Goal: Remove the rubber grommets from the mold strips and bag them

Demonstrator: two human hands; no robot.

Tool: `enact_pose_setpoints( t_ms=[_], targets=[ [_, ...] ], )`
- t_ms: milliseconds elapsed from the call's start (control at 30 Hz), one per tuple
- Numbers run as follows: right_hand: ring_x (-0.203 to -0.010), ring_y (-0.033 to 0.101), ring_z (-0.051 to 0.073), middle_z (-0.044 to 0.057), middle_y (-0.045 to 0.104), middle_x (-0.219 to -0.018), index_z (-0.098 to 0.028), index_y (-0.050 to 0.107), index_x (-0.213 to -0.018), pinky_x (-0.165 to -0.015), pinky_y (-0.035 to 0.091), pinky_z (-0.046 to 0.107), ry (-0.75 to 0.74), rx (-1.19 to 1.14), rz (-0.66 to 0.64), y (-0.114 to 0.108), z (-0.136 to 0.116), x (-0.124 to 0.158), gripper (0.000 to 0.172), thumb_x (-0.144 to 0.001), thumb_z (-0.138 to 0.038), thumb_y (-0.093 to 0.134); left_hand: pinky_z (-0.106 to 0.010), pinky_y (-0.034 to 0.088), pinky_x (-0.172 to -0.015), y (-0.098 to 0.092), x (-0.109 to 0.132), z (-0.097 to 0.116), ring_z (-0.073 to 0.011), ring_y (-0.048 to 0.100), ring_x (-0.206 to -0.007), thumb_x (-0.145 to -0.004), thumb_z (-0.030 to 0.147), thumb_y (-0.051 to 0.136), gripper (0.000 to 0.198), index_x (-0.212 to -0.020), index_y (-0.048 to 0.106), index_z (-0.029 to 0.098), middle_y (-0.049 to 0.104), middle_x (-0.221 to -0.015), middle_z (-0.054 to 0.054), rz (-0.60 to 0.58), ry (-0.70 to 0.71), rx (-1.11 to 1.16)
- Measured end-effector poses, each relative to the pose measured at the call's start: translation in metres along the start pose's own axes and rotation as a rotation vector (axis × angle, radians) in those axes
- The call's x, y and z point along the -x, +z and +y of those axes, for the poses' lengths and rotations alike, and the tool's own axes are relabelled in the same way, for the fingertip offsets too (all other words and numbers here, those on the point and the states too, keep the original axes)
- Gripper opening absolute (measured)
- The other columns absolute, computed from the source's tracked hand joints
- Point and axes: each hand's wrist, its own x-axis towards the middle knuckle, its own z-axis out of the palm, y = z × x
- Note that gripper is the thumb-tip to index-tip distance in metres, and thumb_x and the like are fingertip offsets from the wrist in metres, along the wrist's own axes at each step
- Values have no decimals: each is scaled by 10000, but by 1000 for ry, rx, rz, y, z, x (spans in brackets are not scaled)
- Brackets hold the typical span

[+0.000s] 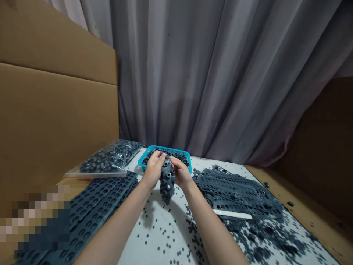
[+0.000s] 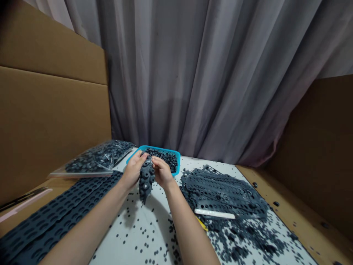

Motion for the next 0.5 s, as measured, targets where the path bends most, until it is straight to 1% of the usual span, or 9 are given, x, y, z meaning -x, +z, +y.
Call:
enact_pose_setpoints(
  t_ms=[67,167,233,267,300,333,367,433,500],
  targets=[
    [-487,307,116,-45,328,-529,-217,373,-586,-521,326,264,-25,-54,8,-1,-2,2,280,-689,-386,572,-183,351,-481,-3,-1,5,-73,424,-484,-693,499,632,381,-719,414,188,447,-568,73,38,13,23],
    [-467,218,114,-60,199,-535,-218,236,-562,-520,331,263,-105,-187,13,-8,-17,4,355,-815,-346,449,-169,357,-496,-15,-5,18,-70,435,-503,-697,497,632,372,-723,423,190,459,-588,79,133,65,46],
    [-466,187,115,-64,155,-554,-216,205,-577,-519,324,261,-156,-274,-35,-11,-33,7,361,-867,-320,393,-166,360,-509,-23,-8,27,-72,444,-513,-703,474,643,348,-729,441,192,477,-595,80,172,98,40],
    [-471,192,114,-64,163,-562,-216,219,-585,-521,318,261,-170,-270,-79,-11,-42,9,354,-877,-325,385,-169,357,-507,-26,-9,30,-76,447,-513,-701,463,651,335,-730,459,190,486,-589,78,173,103,25],
    [-480,207,113,-61,188,-568,-216,246,-594,-525,309,261,-187,-219,-120,-10,-50,10,345,-882,-345,386,-175,356,-509,-27,-9,33,-83,455,-518,-702,458,655,323,-732,484,186,498,-585,72,164,103,-6],
    [-494,229,114,-57,219,-576,-215,279,-604,-531,299,260,-216,-114,-142,-9,-58,13,338,-881,-373,391,-184,363,-519,-28,-9,35,-95,471,-535,-710,463,646,314,-736,511,181,515,-589,61,147,102,-50],
    [-514,255,115,-52,250,-586,-212,313,-615,-540,290,259,-260,31,-135,-7,-64,15,334,-880,-397,399,-198,377,-544,-27,-8,36,-111,495,-567,-731,478,617,312,-743,538,176,536,-604,47,129,105,-102],
    [-565,310,121,-43,304,-610,-206,370,-648,-566,284,256,-362,376,-49,-2,-72,20,317,-884,-414,407,-232,409,-636,-24,-6,35,-147,543,-668,-798,509,510,348,-763,579,169,582,-665,14,97,115,-218],
    [-619,365,128,-35,363,-642,-201,404,-693,-603,296,253,-404,711,17,3,-74,24,284,-903,-393,388,-260,412,-733,-19,-3,34,-174,564,-758,-854,506,400,399,-775,596,168,614,-731,-10,59,135,-319]
  ],
)
